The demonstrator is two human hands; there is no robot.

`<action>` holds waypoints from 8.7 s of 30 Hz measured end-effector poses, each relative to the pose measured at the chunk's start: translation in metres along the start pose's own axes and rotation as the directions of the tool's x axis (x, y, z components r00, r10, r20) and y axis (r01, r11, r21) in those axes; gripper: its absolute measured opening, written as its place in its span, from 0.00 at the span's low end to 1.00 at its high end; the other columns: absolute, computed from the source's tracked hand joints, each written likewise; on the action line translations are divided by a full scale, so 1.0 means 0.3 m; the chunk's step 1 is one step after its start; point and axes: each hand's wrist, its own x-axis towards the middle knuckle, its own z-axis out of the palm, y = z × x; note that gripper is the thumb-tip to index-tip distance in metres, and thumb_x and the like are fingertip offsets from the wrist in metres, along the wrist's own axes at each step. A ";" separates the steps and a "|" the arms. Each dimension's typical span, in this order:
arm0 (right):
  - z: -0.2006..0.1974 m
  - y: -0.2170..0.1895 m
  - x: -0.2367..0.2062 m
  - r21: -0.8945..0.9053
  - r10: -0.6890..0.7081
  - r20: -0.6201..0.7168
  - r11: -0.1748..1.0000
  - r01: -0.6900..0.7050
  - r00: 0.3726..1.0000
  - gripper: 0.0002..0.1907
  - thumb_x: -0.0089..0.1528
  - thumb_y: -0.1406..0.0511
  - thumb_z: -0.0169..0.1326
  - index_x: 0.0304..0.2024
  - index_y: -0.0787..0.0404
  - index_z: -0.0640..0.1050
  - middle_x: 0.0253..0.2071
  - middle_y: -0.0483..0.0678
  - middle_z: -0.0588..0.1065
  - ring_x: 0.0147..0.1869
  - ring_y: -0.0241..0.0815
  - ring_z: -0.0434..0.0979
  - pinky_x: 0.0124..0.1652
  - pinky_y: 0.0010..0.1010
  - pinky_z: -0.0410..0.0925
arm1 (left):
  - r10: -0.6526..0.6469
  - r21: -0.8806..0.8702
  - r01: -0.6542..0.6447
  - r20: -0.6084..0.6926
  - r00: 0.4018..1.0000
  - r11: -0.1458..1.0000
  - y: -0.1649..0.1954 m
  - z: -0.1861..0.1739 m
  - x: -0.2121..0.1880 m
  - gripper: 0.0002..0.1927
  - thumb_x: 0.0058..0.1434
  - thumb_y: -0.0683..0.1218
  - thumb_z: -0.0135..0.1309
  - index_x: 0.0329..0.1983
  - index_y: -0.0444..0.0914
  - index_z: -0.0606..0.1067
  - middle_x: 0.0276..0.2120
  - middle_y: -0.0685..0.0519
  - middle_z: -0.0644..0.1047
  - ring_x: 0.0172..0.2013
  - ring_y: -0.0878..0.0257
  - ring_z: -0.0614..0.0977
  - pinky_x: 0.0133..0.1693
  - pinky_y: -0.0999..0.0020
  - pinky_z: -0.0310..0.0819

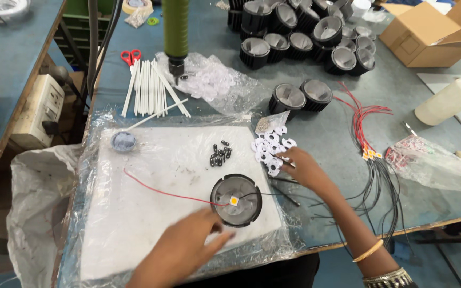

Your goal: The person assembles LED light units by inserting wires into a black housing, securing them with a hot glue gun, and inserting a white plastic rod. The person repeats this process for multiple units on a workbench.

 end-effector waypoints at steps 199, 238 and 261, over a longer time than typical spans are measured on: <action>0.889 -0.246 -0.649 0.484 0.208 0.284 0.811 -0.327 0.936 0.12 0.60 0.69 0.57 0.46 0.66 0.78 0.47 0.54 0.80 0.52 0.50 0.79 0.53 0.37 0.70 | 0.528 0.474 -0.473 0.019 0.849 0.743 -0.053 0.069 0.153 0.14 0.46 0.39 0.61 0.39 0.35 0.81 0.63 0.36 0.68 0.65 0.40 0.66 0.61 0.49 0.62; 0.636 -0.395 -0.738 0.606 0.101 0.528 0.651 -0.457 0.843 0.08 0.62 0.74 0.54 0.43 0.70 0.79 0.36 0.53 0.82 0.36 0.41 0.83 0.38 0.28 0.76 | 0.453 0.264 -0.437 0.001 0.891 0.860 -0.103 0.099 0.159 0.19 0.42 0.41 0.67 0.39 0.35 0.78 0.57 0.41 0.70 0.55 0.45 0.74 0.51 0.53 0.71; 0.343 -0.499 -0.320 0.912 0.112 -0.145 0.401 0.088 0.983 0.06 0.70 0.72 0.49 0.47 0.69 0.75 0.44 0.51 0.78 0.48 0.35 0.76 0.50 0.24 0.70 | -0.150 0.151 0.190 -0.243 0.958 0.970 0.066 0.167 0.023 0.18 0.46 0.36 0.60 0.43 0.32 0.75 0.50 0.37 0.69 0.50 0.44 0.74 0.32 0.58 0.79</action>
